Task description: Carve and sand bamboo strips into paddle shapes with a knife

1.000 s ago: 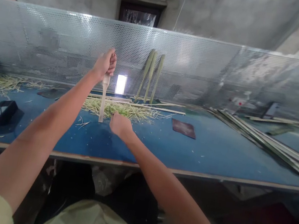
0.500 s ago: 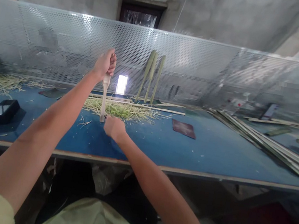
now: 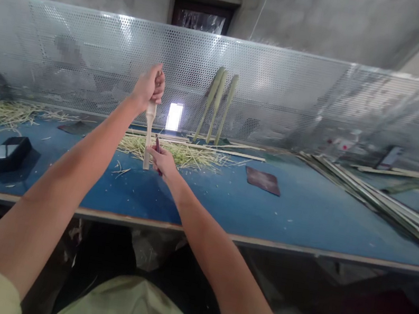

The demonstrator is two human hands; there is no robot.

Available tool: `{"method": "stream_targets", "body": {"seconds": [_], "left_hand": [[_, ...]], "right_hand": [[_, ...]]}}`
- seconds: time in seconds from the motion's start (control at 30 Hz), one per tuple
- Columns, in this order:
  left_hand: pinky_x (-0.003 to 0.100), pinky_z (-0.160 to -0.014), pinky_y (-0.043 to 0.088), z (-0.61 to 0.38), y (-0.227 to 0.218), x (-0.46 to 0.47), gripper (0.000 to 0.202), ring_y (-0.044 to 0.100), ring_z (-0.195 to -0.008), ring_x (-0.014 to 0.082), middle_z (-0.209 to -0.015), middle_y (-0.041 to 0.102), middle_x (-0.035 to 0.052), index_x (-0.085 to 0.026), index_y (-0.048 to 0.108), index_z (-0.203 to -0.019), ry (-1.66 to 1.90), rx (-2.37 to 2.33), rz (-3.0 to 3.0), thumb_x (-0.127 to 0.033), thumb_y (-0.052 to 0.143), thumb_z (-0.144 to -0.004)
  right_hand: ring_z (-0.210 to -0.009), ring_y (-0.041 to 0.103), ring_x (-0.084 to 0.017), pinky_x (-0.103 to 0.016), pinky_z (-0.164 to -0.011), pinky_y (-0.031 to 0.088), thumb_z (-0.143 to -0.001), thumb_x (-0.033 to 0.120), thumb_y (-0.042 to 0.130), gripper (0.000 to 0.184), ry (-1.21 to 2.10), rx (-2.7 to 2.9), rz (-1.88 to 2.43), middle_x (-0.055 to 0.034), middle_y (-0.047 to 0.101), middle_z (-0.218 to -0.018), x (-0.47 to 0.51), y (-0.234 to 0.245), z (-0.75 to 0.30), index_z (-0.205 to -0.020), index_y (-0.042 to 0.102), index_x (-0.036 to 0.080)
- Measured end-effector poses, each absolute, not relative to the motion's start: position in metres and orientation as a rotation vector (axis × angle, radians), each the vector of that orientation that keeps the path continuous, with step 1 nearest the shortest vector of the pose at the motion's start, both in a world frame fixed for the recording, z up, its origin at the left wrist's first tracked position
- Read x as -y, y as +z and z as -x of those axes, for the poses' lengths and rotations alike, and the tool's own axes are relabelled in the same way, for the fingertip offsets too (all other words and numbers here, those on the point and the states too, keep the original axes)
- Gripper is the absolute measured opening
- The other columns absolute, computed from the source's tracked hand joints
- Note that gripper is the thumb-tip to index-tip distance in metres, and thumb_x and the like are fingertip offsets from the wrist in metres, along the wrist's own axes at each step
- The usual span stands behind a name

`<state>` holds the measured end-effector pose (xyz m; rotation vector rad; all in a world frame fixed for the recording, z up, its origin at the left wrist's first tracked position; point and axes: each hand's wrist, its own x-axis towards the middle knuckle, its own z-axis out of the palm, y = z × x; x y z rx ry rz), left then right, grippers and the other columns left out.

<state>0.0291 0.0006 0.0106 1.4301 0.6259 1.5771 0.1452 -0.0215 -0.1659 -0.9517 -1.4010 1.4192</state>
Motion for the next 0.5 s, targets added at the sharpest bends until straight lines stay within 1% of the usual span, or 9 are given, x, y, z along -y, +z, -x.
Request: {"method": "stream_targets", "body": {"seconds": [0.1,0.2,0.27,0.33,0.37,0.4,0.43,0.47,0.5], "left_hand": [[0.024,-0.039,0.017,-0.024,0.011,0.001,0.039,0.021,-0.036,0.0074,-0.044,0.022,-0.0082,-0.024,0.029,-0.061,1.600,-0.614,-1.333,-0.036,0.043,-0.096],[0.024,-0.038,0.015,-0.017,0.014,0.004,0.040,0.019,-0.037,0.0078,-0.041,0.023,-0.0085,-0.024,0.028,-0.060,1.639,-0.616,-1.221,-0.035,0.048,-0.093],[0.024,-0.038,0.013,-0.010,0.018,0.007,0.040,0.016,-0.037,0.0077,-0.041,0.021,-0.0084,-0.023,0.026,-0.059,1.664,-0.618,-1.188,-0.033,0.045,-0.093],[0.024,-0.037,0.011,-0.002,0.021,0.010,0.041,0.013,-0.036,0.0077,-0.042,0.019,-0.0080,-0.023,0.023,-0.057,1.699,-0.615,-1.162,-0.031,0.038,-0.094],[0.023,-0.037,0.011,0.002,0.022,0.011,0.041,0.012,-0.036,0.0079,-0.042,0.017,-0.0077,-0.022,0.021,-0.056,1.720,-0.614,-1.146,-0.030,0.035,-0.094],[0.023,-0.036,0.012,0.006,0.022,0.012,0.041,0.012,-0.035,0.0081,-0.043,0.016,-0.0076,-0.022,0.020,-0.056,1.740,-0.615,-1.128,-0.030,0.033,-0.094],[0.023,-0.036,0.012,0.010,0.022,0.013,0.041,0.012,-0.035,0.0083,-0.043,0.015,-0.0075,-0.022,0.019,-0.056,1.759,-0.618,-1.111,-0.029,0.032,-0.094],[0.023,-0.036,0.013,0.013,0.021,0.013,0.041,0.013,-0.035,0.0084,-0.043,0.015,-0.0074,-0.022,0.018,-0.056,1.779,-0.624,-1.095,-0.028,0.032,-0.094],[0.023,-0.036,0.014,0.015,0.019,0.014,0.040,0.013,-0.035,0.0085,-0.044,0.015,-0.0073,-0.022,0.018,-0.056,1.796,-0.631,-1.081,-0.028,0.033,-0.093]], "right_hand": [[-0.032,0.027,-0.005,-0.020,-0.033,0.022,-0.079,0.035,0.076,0.022,1.425,1.408,0.934,0.0136,0.034,-0.040,0.019,-0.172,-0.151,-0.084,0.063,0.019],[-0.032,0.027,-0.005,-0.019,-0.033,0.022,-0.081,0.038,0.075,0.023,1.426,1.414,0.921,0.0133,0.034,-0.042,0.018,-0.174,-0.153,-0.086,0.064,0.018],[-0.035,0.032,-0.004,-0.018,-0.035,0.027,-0.085,0.038,0.072,0.023,1.428,1.410,0.928,0.0114,0.041,-0.048,0.018,-0.174,-0.152,-0.091,0.064,0.017],[-0.047,0.049,-0.006,-0.019,-0.044,0.042,-0.091,0.037,0.066,0.024,1.429,1.399,0.944,0.0051,0.057,-0.066,0.019,-0.172,-0.151,-0.099,0.063,0.015],[-0.059,0.058,-0.009,-0.023,-0.053,0.050,-0.094,0.037,0.063,0.025,1.429,1.389,0.956,0.0008,0.063,-0.080,0.019,-0.171,-0.151,-0.106,0.063,0.015],[-0.073,0.063,-0.013,-0.029,-0.064,0.055,-0.095,0.036,0.060,0.027,1.430,1.378,0.968,-0.0034,0.066,-0.096,0.019,-0.170,-0.151,-0.112,0.062,0.015],[-0.087,0.065,-0.017,-0.035,-0.074,0.057,-0.096,0.036,0.059,0.030,1.431,1.363,0.983,-0.0065,0.065,-0.109,0.018,-0.170,-0.151,-0.117,0.060,0.015],[-0.096,0.064,-0.020,-0.040,-0.081,0.056,-0.096,0.036,0.059,0.032,1.432,1.346,0.998,-0.0083,0.063,-0.118,0.018,-0.169,-0.151,-0.121,0.059,0.016],[-0.102,0.063,-0.022,-0.042,-0.085,0.055,-0.095,0.036,0.060,0.034,1.431,1.325,1.012,-0.0091,0.061,-0.122,0.017,-0.169,-0.151,-0.124,0.058,0.017]]}}
